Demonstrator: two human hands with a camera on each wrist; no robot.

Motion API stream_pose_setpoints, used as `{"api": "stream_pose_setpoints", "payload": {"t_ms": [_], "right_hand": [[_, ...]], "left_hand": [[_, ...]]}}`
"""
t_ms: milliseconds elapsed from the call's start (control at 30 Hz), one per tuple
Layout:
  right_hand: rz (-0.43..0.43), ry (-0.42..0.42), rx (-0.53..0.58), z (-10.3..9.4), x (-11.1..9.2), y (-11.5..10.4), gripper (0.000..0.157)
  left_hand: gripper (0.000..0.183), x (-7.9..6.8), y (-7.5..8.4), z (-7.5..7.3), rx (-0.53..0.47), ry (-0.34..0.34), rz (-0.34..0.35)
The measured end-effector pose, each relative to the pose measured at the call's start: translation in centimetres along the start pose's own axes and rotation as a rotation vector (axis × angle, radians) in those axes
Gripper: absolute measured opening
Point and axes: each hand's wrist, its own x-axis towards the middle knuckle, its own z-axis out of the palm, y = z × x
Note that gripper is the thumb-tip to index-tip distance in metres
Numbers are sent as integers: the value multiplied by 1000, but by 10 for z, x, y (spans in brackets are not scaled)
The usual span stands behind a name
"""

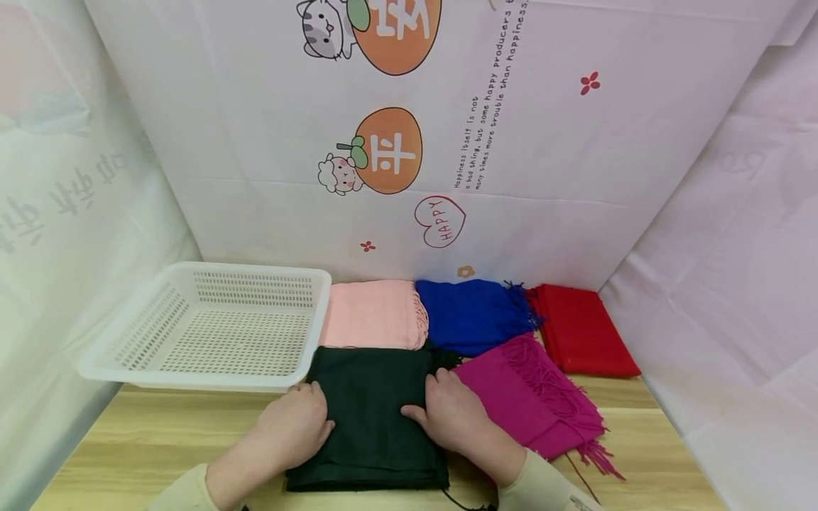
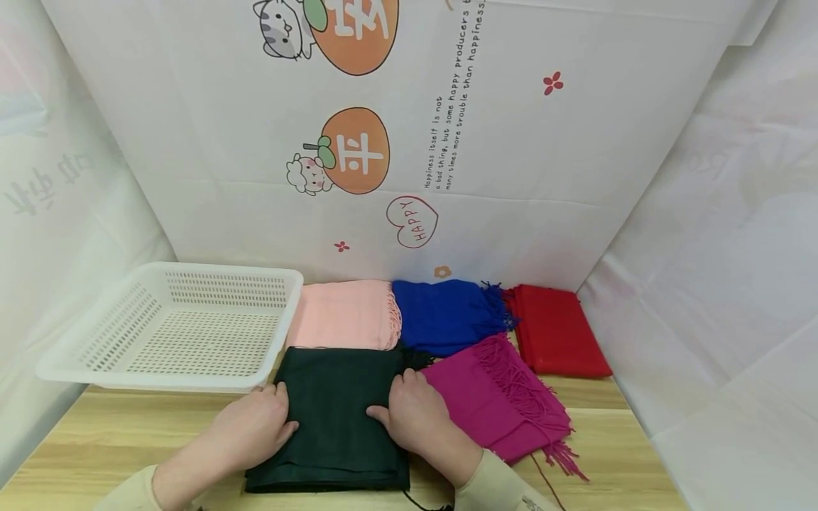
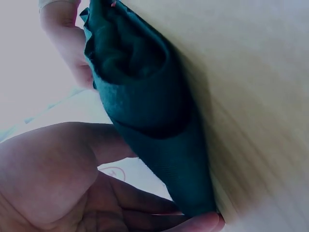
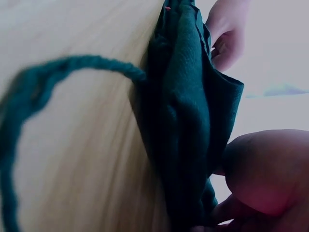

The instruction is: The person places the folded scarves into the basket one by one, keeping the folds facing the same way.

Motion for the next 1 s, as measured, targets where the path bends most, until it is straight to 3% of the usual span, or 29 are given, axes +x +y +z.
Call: {"api": "stream_pose_setpoints", "payload": {"t_ms": [333, 667, 1000], "right_hand": [[34, 22, 28, 4, 2, -4, 69], [30, -3, 49, 6, 3, -7, 76], [31, -29, 155, 8, 7, -5, 81]], "left_hand": [[68, 5, 2, 5, -30, 12, -50], [72, 7, 3, 7, -86, 16, -51], [78, 13, 6, 5, -143, -16, -123]]}}
